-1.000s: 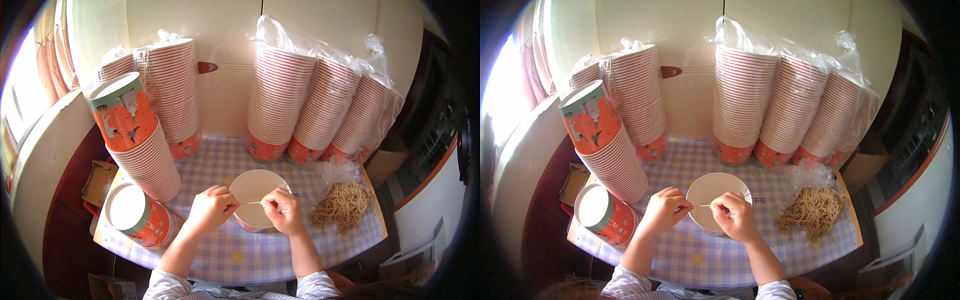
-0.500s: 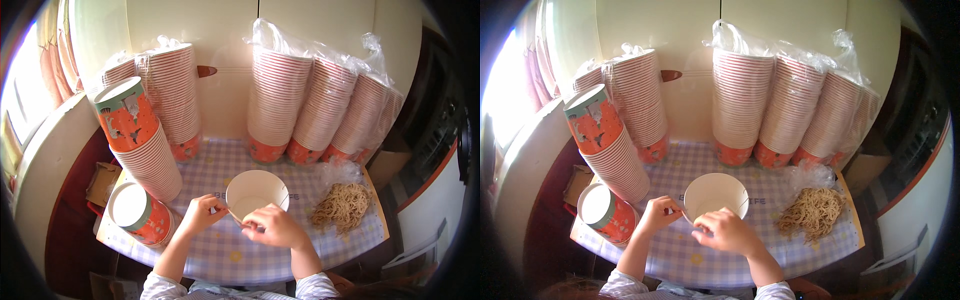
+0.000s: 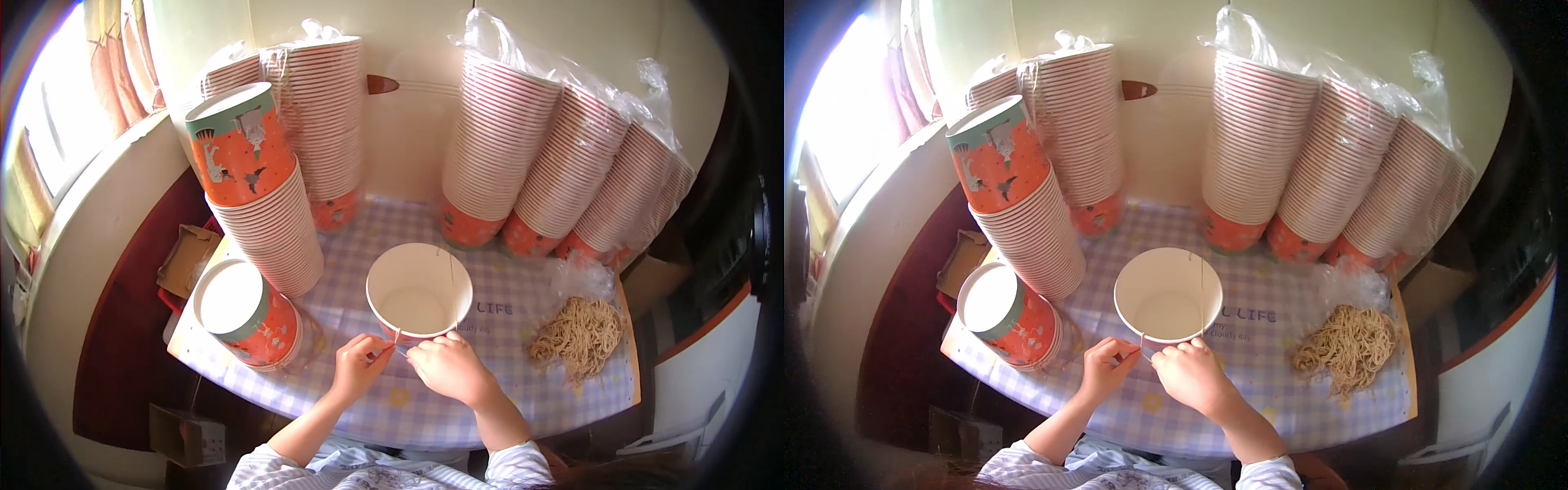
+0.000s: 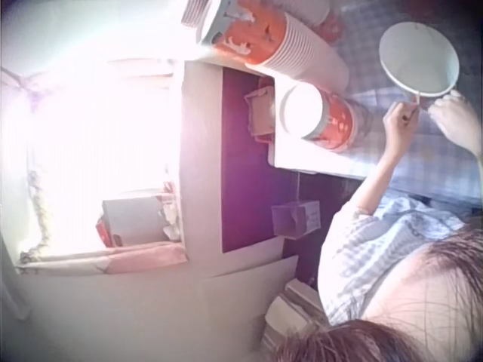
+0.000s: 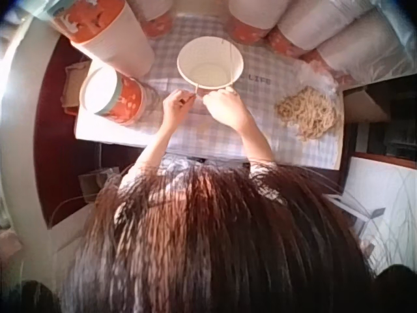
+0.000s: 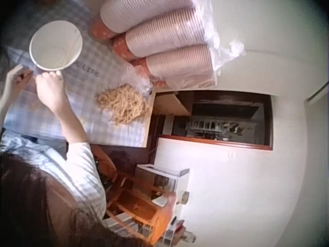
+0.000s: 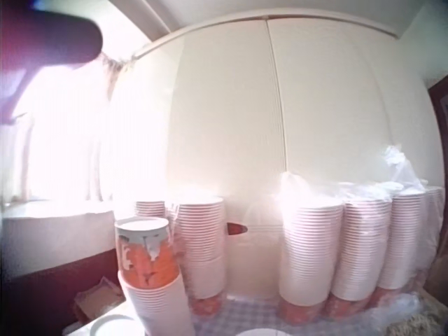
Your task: The recorder is attaching elastic bands to paper cups at a workstation.
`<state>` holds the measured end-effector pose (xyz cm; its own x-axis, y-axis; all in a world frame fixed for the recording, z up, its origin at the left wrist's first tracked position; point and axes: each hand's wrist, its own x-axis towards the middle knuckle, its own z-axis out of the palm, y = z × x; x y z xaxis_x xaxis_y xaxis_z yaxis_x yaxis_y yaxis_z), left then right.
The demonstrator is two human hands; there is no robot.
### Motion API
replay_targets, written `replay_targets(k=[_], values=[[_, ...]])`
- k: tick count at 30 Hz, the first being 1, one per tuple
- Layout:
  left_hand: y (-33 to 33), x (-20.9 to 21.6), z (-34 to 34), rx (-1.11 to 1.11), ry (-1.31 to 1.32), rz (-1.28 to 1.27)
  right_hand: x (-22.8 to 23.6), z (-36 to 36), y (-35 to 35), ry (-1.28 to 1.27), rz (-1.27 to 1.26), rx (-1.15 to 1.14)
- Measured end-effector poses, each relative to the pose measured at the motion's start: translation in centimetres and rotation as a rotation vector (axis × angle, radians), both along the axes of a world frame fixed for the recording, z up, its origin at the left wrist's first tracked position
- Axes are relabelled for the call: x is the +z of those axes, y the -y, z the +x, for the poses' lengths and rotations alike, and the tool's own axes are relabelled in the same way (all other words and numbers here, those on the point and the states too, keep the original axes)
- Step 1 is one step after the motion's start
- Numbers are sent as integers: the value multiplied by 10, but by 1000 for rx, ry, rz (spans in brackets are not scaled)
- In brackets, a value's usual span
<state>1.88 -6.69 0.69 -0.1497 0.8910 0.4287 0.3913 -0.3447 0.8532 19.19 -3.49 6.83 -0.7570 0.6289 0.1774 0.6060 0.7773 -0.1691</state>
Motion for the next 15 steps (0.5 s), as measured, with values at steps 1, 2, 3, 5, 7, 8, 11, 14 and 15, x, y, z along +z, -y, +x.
replay_targets(k=[1,2,3,5,7,8,11,14,15], values=[[-1,-5,-1,8,4,1,0,0,-1,1,-38,1],[-3,-11,-3,-32,-18,-48,0,-1,-2,5,-37,9],[-4,-14,-4,-71,-40,-98,1,-1,-4,44,-60,14],[-3,-15,-2,-83,-36,-136,-1,-1,-4,85,-90,12],[-1,-18,-2,-92,-37,-174,-6,-3,-6,52,-61,53],[0,-21,-1,-97,105,-201,-6,-4,-5,50,-64,54],[-1,-22,0,-135,345,-265,-5,-6,-4,29,-70,41],[-1,-17,8,-179,498,-303,-8,-7,-5,79,-30,55],[0,-15,11,-191,554,-301,-10,-7,-5,46,-6,62]])
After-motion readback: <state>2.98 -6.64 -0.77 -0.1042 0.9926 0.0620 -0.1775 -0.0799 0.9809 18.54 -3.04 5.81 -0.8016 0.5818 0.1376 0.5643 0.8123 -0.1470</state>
